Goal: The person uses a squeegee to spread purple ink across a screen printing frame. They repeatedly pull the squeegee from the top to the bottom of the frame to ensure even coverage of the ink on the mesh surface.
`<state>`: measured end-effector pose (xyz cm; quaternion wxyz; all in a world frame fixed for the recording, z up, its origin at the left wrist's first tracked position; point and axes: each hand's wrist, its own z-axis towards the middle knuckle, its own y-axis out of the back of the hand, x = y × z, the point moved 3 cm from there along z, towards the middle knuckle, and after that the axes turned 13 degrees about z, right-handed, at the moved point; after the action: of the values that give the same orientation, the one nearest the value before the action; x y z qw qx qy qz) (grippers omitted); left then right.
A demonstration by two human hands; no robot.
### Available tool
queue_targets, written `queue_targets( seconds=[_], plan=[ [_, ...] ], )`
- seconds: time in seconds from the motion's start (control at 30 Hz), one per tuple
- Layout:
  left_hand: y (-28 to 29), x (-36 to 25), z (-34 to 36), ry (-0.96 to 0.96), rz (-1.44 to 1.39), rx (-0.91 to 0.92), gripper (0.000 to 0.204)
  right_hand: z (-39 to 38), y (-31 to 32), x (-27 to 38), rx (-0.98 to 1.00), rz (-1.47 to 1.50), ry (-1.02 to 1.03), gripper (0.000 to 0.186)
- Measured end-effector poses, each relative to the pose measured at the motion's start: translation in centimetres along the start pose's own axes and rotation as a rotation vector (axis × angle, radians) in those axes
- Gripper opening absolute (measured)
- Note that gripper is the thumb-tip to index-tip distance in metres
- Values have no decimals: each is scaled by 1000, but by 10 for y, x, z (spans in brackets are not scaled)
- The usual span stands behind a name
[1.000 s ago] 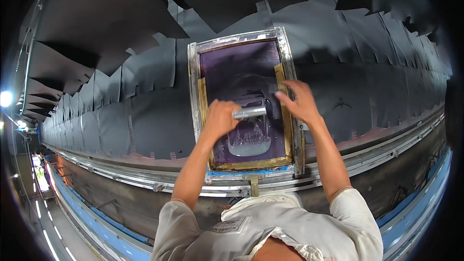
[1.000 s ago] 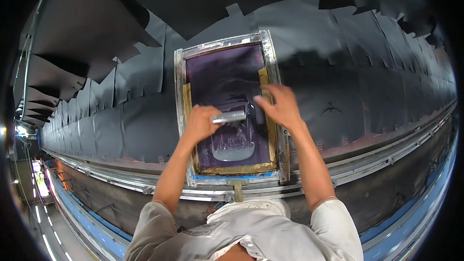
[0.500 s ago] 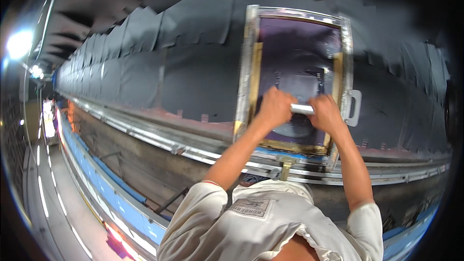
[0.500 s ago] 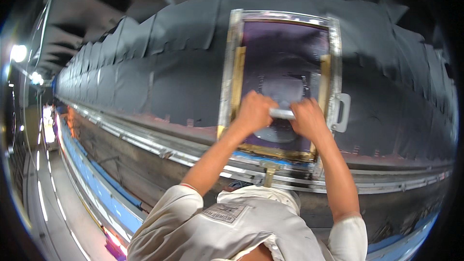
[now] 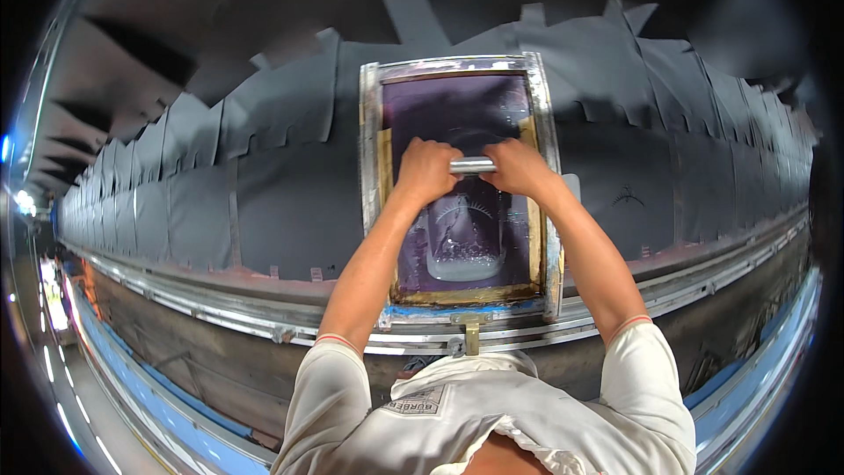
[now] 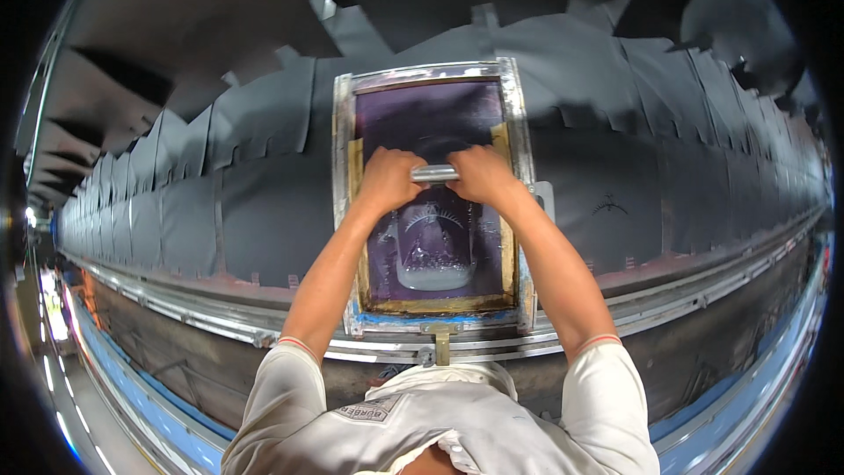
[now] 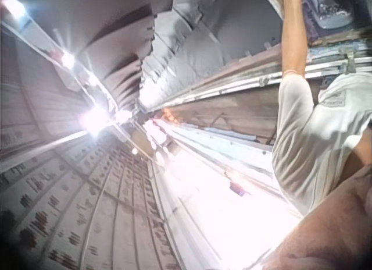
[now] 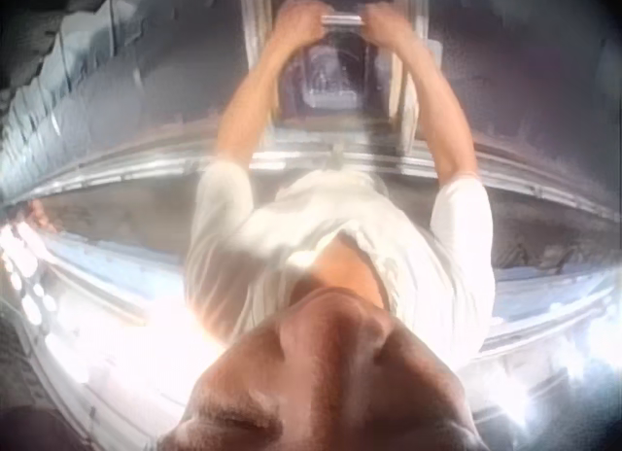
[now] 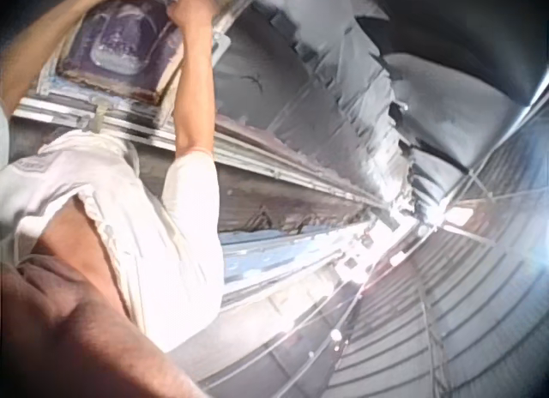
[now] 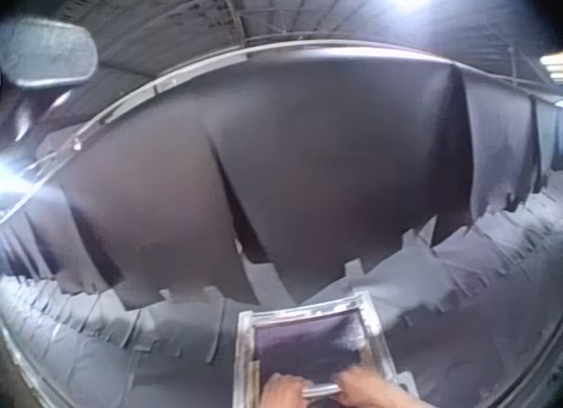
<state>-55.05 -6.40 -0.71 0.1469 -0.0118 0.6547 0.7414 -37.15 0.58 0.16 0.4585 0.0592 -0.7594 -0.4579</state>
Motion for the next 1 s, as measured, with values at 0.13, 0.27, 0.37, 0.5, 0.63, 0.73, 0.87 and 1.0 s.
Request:
queue_targets(
  seconds=[0.13,0.27,0.37,0.5,0.63,0.73,0.87,1.0],
  plan=[
    [-13,-16,0,24,-7,-44,13,-13,-11,-21,-150,-29,83,17],
    [-20,-53,-71,47,11,-53,37,-79,-50,4,-231,-66,107,31],
    [-19,-89,-138,20,3,6,50,-140,-79,26,-180,-55,134,46],
    [-6,-85,-146,13,-73,133,37,-144,-77,37,-27,-77,118,33],
    [-3,-37,-64,-1,-5,108,15,-67,-37,16,-48,-99,97,20],
    [-3,-7,3,-4,-25,71,13,-3,-7,-15,41,-95,22,22],
    [-20,21,52,33,-4,138,19,50,21,-36,148,7,-93,22],
    [-33,28,71,36,15,178,20,63,18,-58,114,45,-111,21]
  ],
)
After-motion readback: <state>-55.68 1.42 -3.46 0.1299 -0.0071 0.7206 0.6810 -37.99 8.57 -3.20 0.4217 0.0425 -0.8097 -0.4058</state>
